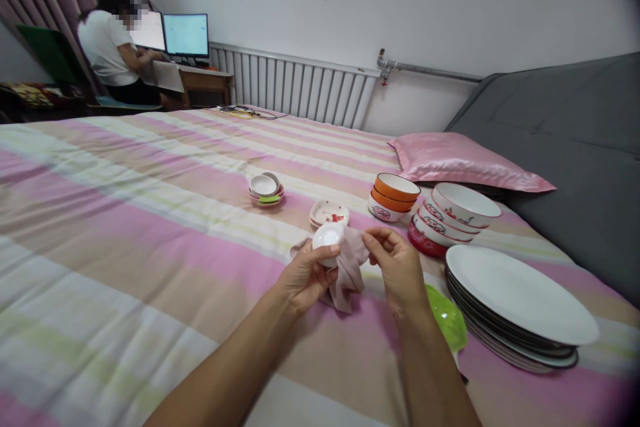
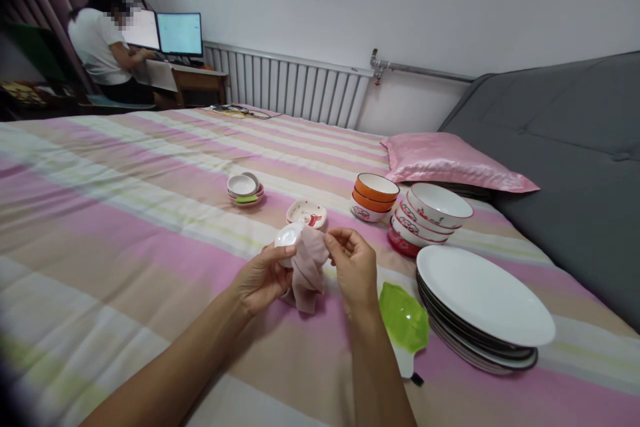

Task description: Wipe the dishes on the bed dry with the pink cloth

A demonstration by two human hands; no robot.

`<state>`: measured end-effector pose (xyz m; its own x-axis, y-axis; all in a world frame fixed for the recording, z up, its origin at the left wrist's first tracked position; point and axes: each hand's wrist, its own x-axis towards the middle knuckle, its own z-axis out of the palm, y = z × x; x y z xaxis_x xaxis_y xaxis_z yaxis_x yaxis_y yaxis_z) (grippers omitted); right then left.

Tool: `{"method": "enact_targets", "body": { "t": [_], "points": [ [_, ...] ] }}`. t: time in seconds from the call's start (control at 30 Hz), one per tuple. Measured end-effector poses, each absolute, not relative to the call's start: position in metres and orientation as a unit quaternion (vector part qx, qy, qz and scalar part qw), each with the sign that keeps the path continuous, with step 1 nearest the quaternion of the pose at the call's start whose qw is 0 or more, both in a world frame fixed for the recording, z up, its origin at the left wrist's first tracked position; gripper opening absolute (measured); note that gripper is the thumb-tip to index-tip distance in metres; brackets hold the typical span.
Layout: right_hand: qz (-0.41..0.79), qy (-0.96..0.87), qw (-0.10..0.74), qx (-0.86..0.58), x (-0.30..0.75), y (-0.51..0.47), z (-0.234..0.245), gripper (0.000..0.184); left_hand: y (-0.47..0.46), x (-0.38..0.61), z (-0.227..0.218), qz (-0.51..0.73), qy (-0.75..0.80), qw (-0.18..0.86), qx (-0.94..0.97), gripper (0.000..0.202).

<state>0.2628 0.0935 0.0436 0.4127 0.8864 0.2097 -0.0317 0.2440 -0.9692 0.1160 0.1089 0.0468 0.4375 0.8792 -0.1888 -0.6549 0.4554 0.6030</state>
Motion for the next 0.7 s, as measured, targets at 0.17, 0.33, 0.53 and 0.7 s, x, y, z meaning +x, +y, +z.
{"method": "enact_targets", "body": {
  "t": [0.17,0.33,0.53,0.7],
  "points": [
    [0.256,-0.435,0.679,-0.533,0.257,0.09,0.047,0.029,0.107,0.117,0.049,0.494,0.249,0.791,0.263,0.039],
    [0.279,-0.49,0.658,-0.499,0.252,0.085,0.053,0.023,0.107,0.117,0.05,0.514,0.238,0.773,0.287,0.045],
    [0.322,-0.562,0.559,-0.518,0.247,0.082,0.057,0.033,0.108,0.118,0.048,0.536,0.245,0.752,0.294,0.037],
    [0.332,-0.571,0.532,-0.53,0.244,0.08,0.059,0.034,0.107,0.119,0.047,0.551,0.238,0.744,0.296,0.033]
  ]
}}
